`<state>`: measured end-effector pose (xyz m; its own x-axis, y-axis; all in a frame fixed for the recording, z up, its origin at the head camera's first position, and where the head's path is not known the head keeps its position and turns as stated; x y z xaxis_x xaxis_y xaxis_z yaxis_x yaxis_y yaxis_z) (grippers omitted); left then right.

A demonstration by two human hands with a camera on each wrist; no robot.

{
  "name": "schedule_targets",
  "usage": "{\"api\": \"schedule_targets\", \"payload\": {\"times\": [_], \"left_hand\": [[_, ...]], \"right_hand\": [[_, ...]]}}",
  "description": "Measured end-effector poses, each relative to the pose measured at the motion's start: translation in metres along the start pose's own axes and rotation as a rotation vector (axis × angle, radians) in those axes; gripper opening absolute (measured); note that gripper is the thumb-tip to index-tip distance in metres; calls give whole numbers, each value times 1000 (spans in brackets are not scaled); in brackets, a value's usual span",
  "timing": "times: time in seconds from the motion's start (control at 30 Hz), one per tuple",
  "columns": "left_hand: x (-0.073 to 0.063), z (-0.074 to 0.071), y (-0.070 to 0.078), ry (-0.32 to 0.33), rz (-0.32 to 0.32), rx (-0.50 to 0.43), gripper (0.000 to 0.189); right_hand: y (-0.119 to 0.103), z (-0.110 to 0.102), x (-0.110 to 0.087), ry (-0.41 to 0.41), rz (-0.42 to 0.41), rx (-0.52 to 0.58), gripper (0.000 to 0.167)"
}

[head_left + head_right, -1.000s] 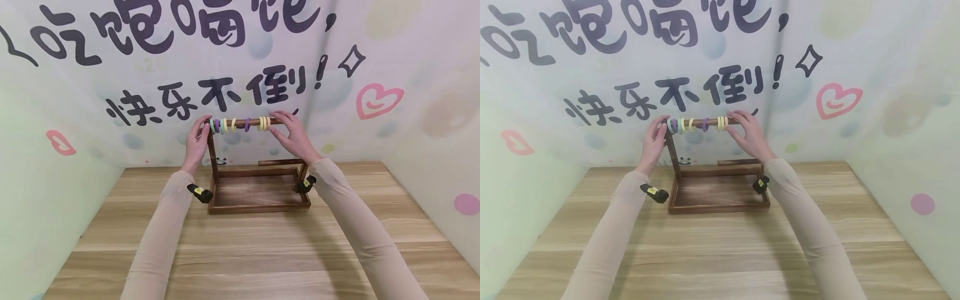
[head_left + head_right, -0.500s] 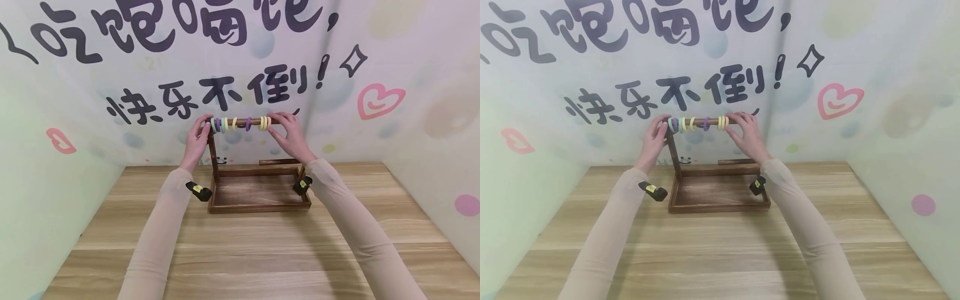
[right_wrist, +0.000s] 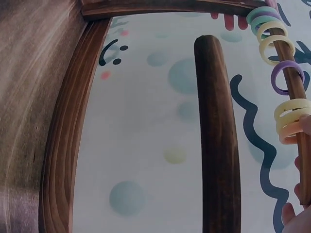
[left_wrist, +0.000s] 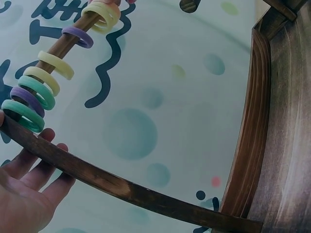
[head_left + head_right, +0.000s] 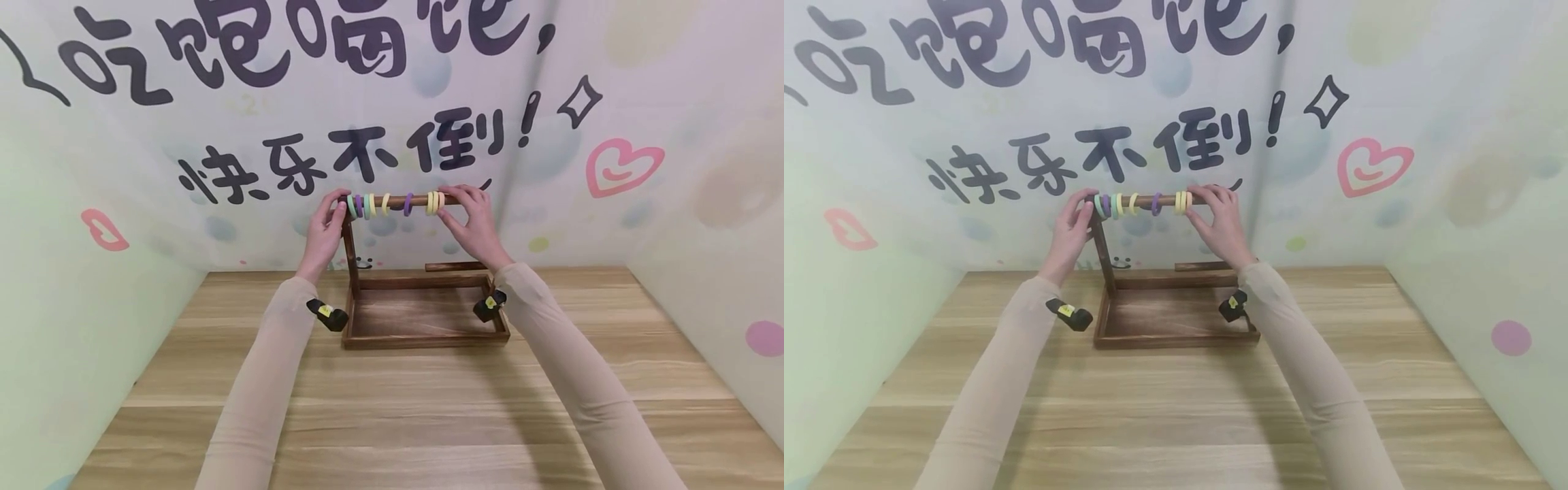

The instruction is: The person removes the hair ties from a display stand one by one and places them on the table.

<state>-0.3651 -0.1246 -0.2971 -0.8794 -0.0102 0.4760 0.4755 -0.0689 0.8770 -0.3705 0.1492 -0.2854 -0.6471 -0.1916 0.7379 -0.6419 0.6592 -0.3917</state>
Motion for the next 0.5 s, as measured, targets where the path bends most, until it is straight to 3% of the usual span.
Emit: {"api": "schedule_targets", "payload": {"times": [0.1, 0.5], "left_hand": [[1, -1, -6, 5, 9, -2, 32], [-1, -1, -7, 15, -17, 17, 31]], "right_hand": [[0, 0, -1, -3, 17, 9, 39], [0, -5, -1, 7, 41, 53, 37]]}}
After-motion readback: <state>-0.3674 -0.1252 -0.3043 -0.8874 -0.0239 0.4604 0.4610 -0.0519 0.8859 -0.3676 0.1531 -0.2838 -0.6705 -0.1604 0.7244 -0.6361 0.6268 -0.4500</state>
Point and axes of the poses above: each hand's wrist, its own x-axis towards the middle knuckle, its own z-axis out of the palm, y = z × x, the point moved 5 cm from there along x, towards the middle knuckle, and after that the axes turned 9 degrees about -x, right-handed, at the moved point
